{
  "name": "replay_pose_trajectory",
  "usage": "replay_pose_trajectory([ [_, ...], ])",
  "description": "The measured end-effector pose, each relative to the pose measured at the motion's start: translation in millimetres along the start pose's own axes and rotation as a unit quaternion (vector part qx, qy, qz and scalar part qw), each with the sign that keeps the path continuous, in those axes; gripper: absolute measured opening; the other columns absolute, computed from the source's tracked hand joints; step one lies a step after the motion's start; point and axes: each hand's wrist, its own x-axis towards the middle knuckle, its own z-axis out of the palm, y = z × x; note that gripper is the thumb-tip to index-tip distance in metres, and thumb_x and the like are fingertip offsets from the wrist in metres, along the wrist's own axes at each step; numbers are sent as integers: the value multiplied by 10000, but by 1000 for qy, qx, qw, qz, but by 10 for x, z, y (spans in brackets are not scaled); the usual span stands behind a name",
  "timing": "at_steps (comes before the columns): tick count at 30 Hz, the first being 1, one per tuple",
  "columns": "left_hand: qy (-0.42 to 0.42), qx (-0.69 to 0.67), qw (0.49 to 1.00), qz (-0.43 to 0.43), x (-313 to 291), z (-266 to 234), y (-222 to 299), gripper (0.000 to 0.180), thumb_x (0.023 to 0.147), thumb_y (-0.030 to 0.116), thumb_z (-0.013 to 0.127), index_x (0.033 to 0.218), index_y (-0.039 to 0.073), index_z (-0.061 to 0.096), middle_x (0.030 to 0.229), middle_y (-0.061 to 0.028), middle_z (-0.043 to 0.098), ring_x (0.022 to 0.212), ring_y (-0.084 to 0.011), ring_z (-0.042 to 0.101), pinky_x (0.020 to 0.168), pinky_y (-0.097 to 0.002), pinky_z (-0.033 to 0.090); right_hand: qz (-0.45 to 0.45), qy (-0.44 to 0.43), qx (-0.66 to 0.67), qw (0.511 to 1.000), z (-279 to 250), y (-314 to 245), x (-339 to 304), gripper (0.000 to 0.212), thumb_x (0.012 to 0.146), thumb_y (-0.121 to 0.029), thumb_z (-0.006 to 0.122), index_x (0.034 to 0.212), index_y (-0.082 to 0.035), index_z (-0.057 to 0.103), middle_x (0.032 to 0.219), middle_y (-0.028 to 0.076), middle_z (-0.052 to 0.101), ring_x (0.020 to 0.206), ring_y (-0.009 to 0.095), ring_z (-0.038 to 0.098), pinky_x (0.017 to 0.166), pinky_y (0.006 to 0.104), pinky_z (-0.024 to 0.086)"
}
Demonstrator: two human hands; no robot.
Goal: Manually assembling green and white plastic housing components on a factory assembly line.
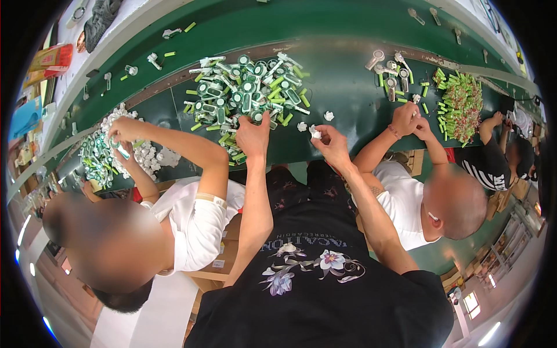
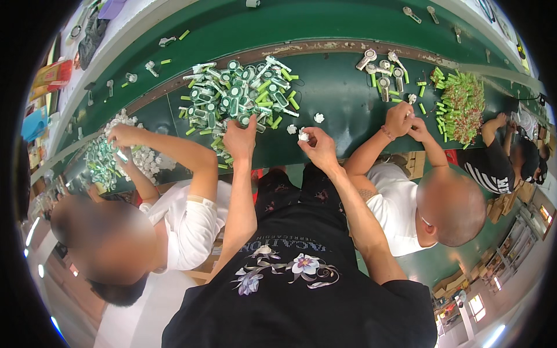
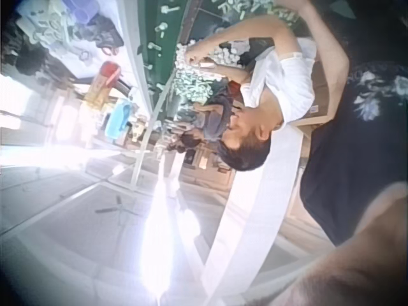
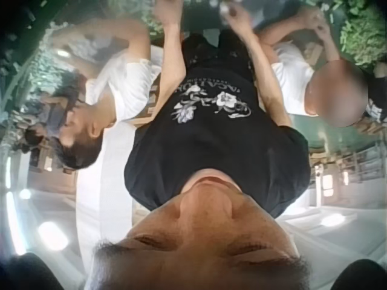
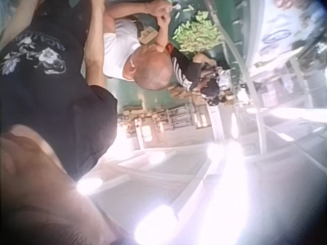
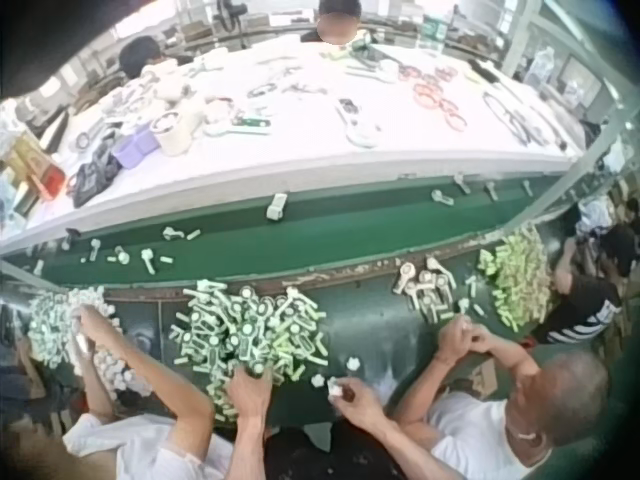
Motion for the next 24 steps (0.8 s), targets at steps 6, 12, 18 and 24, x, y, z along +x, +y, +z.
replay_pose_trajectory([
  [6, -57, -164, 985, 0, -150, -95, -217, 547, 952, 341, 868, 1310, -53, 742, 882, -194, 795, 765, -284, 792, 734, -411, 625, -13, -13, 10, 1000, 43, -193, 31, 366, 927, -97, 856, 1269, -23, 749, 1000, 68, 782, 834, 138, 728, 786, 318, 620],
  [12, -67, -274, 959, 18, -479, -579, -293, 533, 991, 71, 827, 1505, 120, 696, 1452, -140, 540, 1233, -213, 661, 947, -351, 609, -39, -22, 18, 999, 29, -460, 82, 350, 937, -75, 839, 1278, -44, 770, 1106, 72, 740, 846, 145, 727, 782, 307, 615],
  [18, -136, -580, 803, 21, -495, -1024, -221, 651, 1025, 58, 794, 1614, 14, 519, 1402, -167, 676, 1318, -266, 670, 1150, -385, 500, -96, -31, 53, 994, 53, -766, 136, 384, 931, -44, 844, 1307, -48, 769, 1133, 68, 728, 893, 140, 728, 787, 302, 613],
  [24, -242, -757, 606, -1, -302, -1023, -102, 685, 1082, 141, 736, 1679, 40, 417, 1376, -158, 694, 1338, -381, 686, 1187, -522, 533, -104, -36, 255, 961, 98, -1269, 67, 391, 962, 21, 822, 1336, 34, 707, 1155, 65, 742, 953, 123, 719, 845, 279, 601],
])
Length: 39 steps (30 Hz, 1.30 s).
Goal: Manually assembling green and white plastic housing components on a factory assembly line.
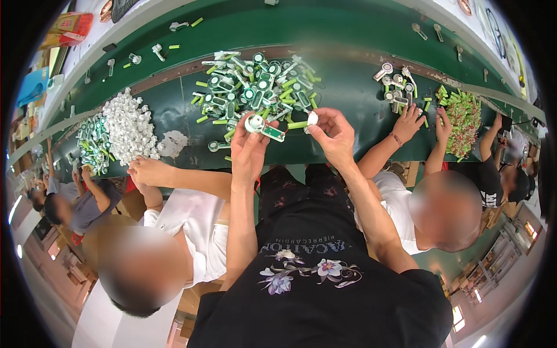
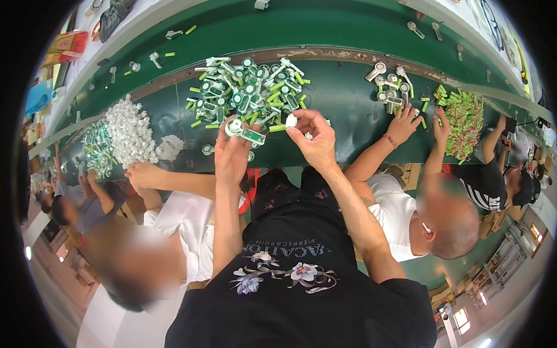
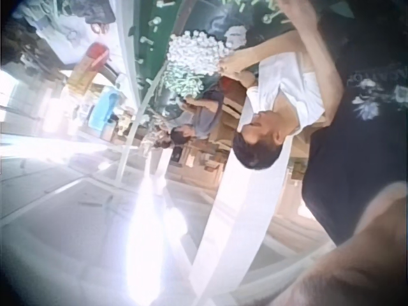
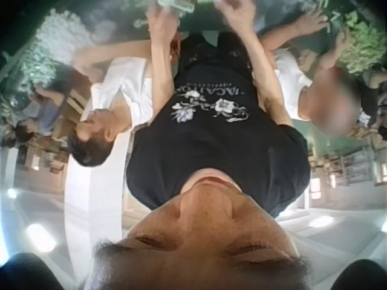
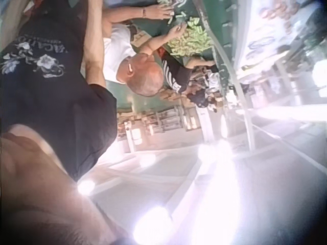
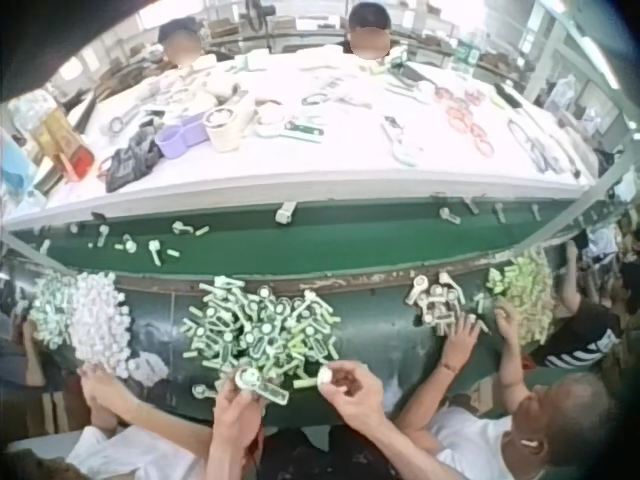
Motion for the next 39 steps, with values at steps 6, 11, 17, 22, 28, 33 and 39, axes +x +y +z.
replay_pose_trajectory([
  [6, -11, -106, 990, -87, 217, 227, -96, 527, 1200, 268, 521, 1677, 58, 444, 1302, -129, 701, 1110, -257, 720, 1009, -471, 596, -129, -14, -132, 983, 157, -341, 163, 361, 935, 2, 855, 1277, 17, 738, 1105, 76, 745, 913, 133, 732, 808, 292, 604],
  [11, 6, -62, 987, -147, 224, 375, -210, 419, 1186, 326, 604, 1502, 51, 588, 1132, -30, 674, 876, -118, 590, 711, -295, 471, -94, -38, -137, 985, 166, -301, 179, 334, 932, -10, 859, 1249, 2, 752, 1097, 83, 746, 895, 137, 740, 785, 296, 607],
  [17, -10, 26, 988, -153, 170, 384, -283, 400, 1129, 158, 693, 1503, 55, 595, 1140, -4, 667, 877, -96, 572, 729, -280, 482, -84, -52, -105, 990, 231, -343, 170, 345, 919, 35, 848, 1248, 6, 750, 1160, 91, 726, 895, 130, 746, 781, 295, 610],
  [22, -12, 87, 986, -140, 114, 308, -315, 335, 1126, 97, 676, 1448, 45, 605, 1128, -9, 671, 889, -92, 580, 741, -275, 491, -114, -110, -195, 968, 274, -451, 172, 372, 912, 103, 814, 1270, 20, 758, 1249, 96, 675, 919, 137, 721, 819, 303, 606],
  [28, -14, 155, 976, -154, 104, 372, -279, 276, 1143, 51, 607, 1415, 5, 615, 1010, -8, 638, 817, -81, 572, 709, -262, 500, -144, -131, -289, 937, 283, -460, 195, 364, 862, 106, 835, 1205, -8, 796, 1206, 106, 683, 846, 148, 726, 754, 304, 608],
  [33, -55, 182, 965, -181, 111, 328, -228, 252, 1133, 52, 619, 1383, 19, 625, 957, 1, 632, 758, -75, 552, 677, -252, 477, -150, -152, -325, 921, 244, -517, 187, 334, 867, 57, 840, 1186, -32, 793, 1149, 106, 665, 852, 182, 734, 756, 331, 608],
  [39, -35, 165, 966, -194, -29, 160, -113, 304, 1099, 64, 674, 1400, 43, 636, 963, 18, 638, 738, -60, 543, 647, -243, 470, -109, -226, -272, 929, 353, -579, 171, 350, 884, 40, 863, 1217, -44, 799, 1198, 86, 671, 908, 158, 734, 786, 321, 610],
])
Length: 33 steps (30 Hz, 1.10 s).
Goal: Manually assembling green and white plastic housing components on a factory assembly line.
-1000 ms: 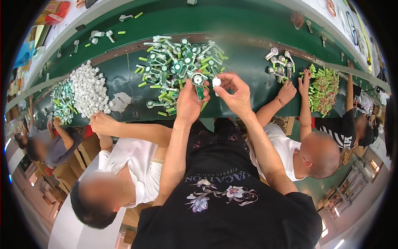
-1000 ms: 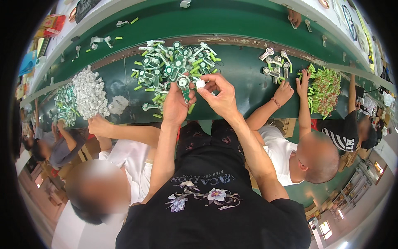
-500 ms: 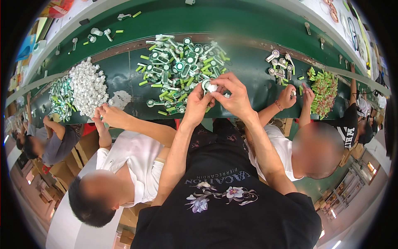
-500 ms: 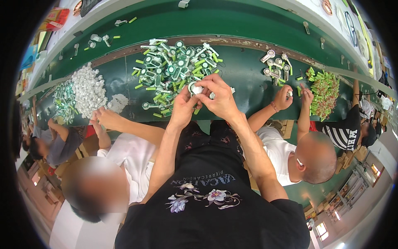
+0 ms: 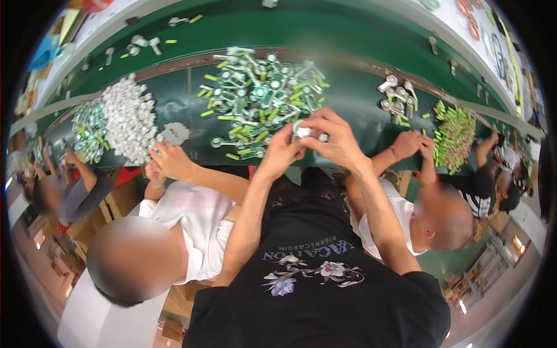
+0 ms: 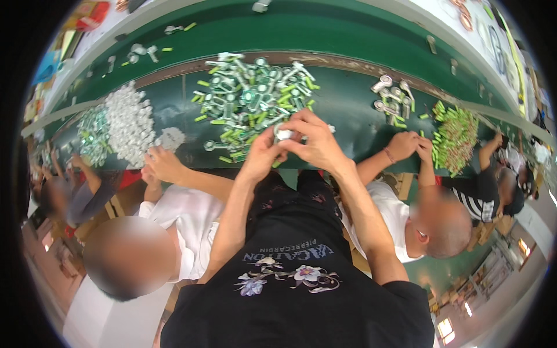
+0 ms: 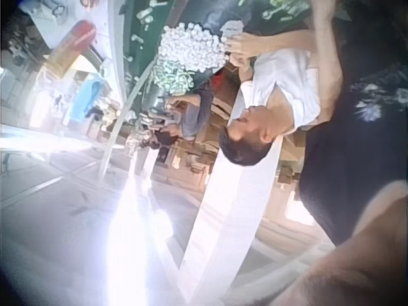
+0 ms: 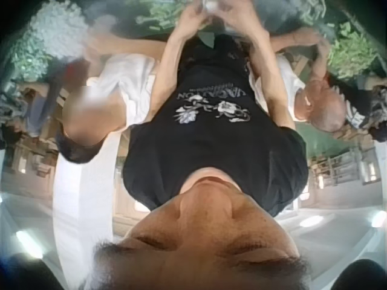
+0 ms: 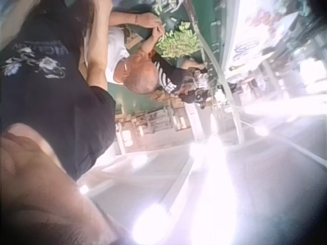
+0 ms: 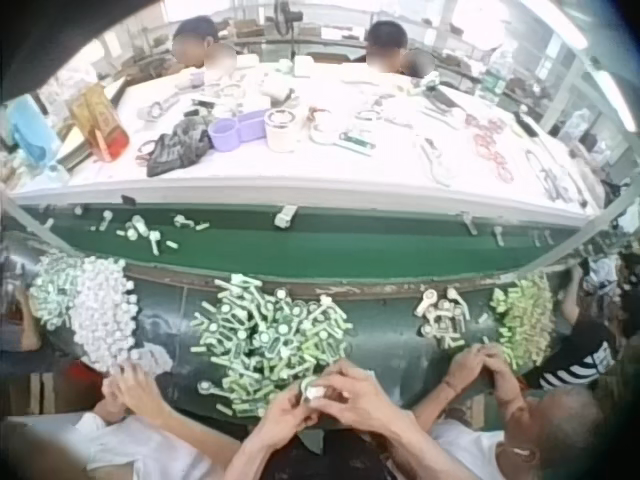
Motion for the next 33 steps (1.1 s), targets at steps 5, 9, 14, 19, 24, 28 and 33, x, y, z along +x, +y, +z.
replay_pose_trajectory([
  [5, -36, 4, 999, 28, 73, 168, -120, 623, 1099, 8, 625, 1694, 104, 467, 998, 42, 584, 748, -57, 479, 641, -256, 429, 180, 75, 153, 969, -33, 186, -147, 524, 910, 22, 857, 1409, -23, 703, 1171, 39, 671, 935, 94, 684, 768, 265, 567],
  [9, -24, 171, 978, 113, -10, 91, -101, 738, 1062, 11, 603, 1758, 86, 369, 1056, -1, 650, 817, -86, 565, 726, -280, 515, 226, -25, 175, 958, -72, 368, -176, 455, 938, -39, 848, 1366, 27, 707, 1082, 28, 762, 922, 88, 693, 822, 267, 567],
  [14, -69, 192, 970, 130, -92, 8, -111, 816, 938, 94, 612, 1703, -67, 377, 1502, -151, 670, 1336, -220, 650, 1140, -355, 505, 194, -63, 194, 960, -55, 402, -218, 369, 935, -41, 849, 1279, 20, 732, 1045, 18, 760, 930, 83, 696, 829, 261, 562],
  [19, 77, 343, 928, 119, -92, 266, 54, 822, 934, 560, 839, 1435, -58, 631, 1025, -248, 805, 969, -438, 799, 850, -486, 628, 198, -45, 183, 962, 34, 445, -222, 306, 942, -47, 841, 1229, 6, 750, 969, -14, 739, 865, 65, 655, 775, 255, 539],
  [24, 187, 384, 898, 105, -31, 364, 75, 787, 905, 643, 808, 1267, -50, 725, 857, -256, 787, 841, -456, 795, 771, -514, 632, 146, -38, 48, 987, 160, 446, -146, 224, 937, -20, 795, 1151, 35, 752, 931, -10, 709, 845, 85, 624, 752, 273, 507],
  [28, 231, 369, 889, 144, 9, 350, 65, 546, 987, 521, 741, 1105, -8, 800, 818, -252, 777, 788, -462, 781, 719, -513, 624, 90, -17, 104, 990, 240, 367, -63, 158, 994, -13, 743, 1148, 23, 744, 1027, -13, 682, 938, 71, 620, 819, 265, 531],
  [33, 240, 327, 900, 160, 83, 213, -28, 396, 1059, 400, 670, 1125, 36, 814, 960, -247, 804, 939, -458, 789, 784, -510, 613, 103, -34, 79, 991, 289, 499, 18, 204, 1000, -6, 728, 1201, 27, 737, 1090, -17, 695, 1018, 80, 650, 895, 281, 560],
])
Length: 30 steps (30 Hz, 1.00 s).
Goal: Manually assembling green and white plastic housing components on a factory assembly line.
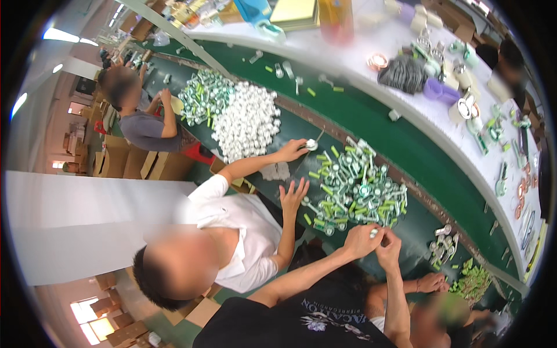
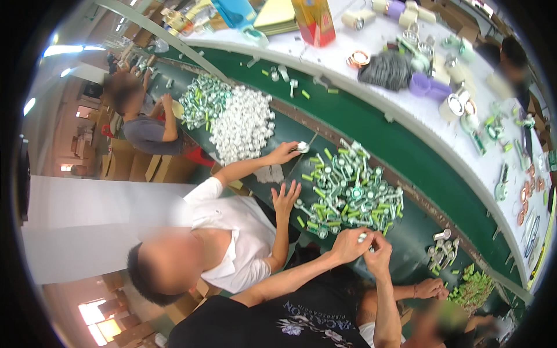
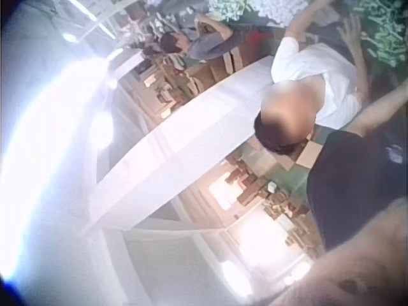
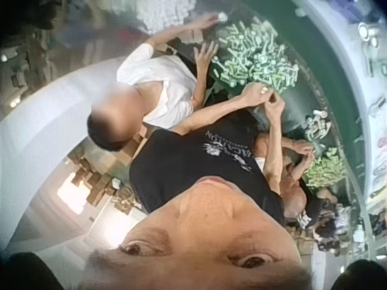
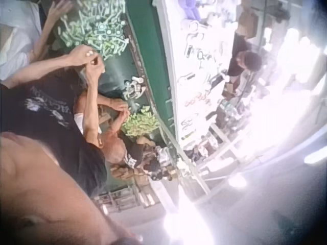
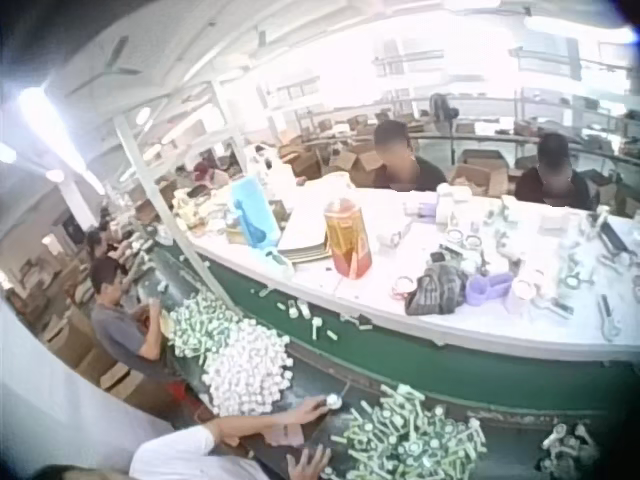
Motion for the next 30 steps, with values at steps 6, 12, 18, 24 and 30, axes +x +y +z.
replay_pose_trajectory([
  [6, -30, -48, 996, -66, 71, -200, 41, 526, 1056, 487, 603, 1331, 63, 749, 1051, -251, 813, 1002, -442, 782, 873, -520, 591, 35, -42, 10, 998, 77, -242, 213, 209, 976, -12, 762, 1177, 33, 729, 1080, -12, 653, 1014, 79, 638, 903, 267, 548],
  [12, 2, -87, 994, -65, 123, -225, -52, 587, 1046, 497, 564, 1405, 60, 722, 1202, -228, 805, 1141, -415, 766, 982, -486, 572, -39, -30, -49, 998, 184, -448, 335, 140, 904, -6, 806, 1015, 34, 731, 1037, 11, 614, 879, 78, 581, 717, 262, 500],
  [18, -65, -210, 975, -33, 204, -64, -256, 587, 1064, 421, 512, 1431, -7, 673, 1214, -250, 783, 1197, -384, 754, 1024, -449, 557, -54, -27, -99, 993, 96, -431, 304, 146, 897, -74, 839, 944, 18, 735, 983, 10, 644, 826, 90, 574, 669, 284, 476],
  [24, 165, -204, 965, -2, 239, -178, -425, 632, 1135, 380, 608, 1596, -41, 510, 1336, -225, 677, 1232, -329, 662, 1058, -451, 515, -17, 18, -229, 973, -56, -373, 1131, 358, 917, -348, 874, 859, -21, 740, 719, 31, 646, 663, 117, 592, 625, 356, 469],
  [30, 111, -148, 982, -26, 241, -172, -426, 611, 1086, 245, 702, 1610, -12, 521, 1373, -209, 694, 1222, -298, 701, 1021, -420, 569, -74, 126, 174, 974, -375, -418, 2462, 331, 968, -193, 867, 1193, 30, 772, 997, 77, 787, 828, 111, 718, 730, 289, 591],
])
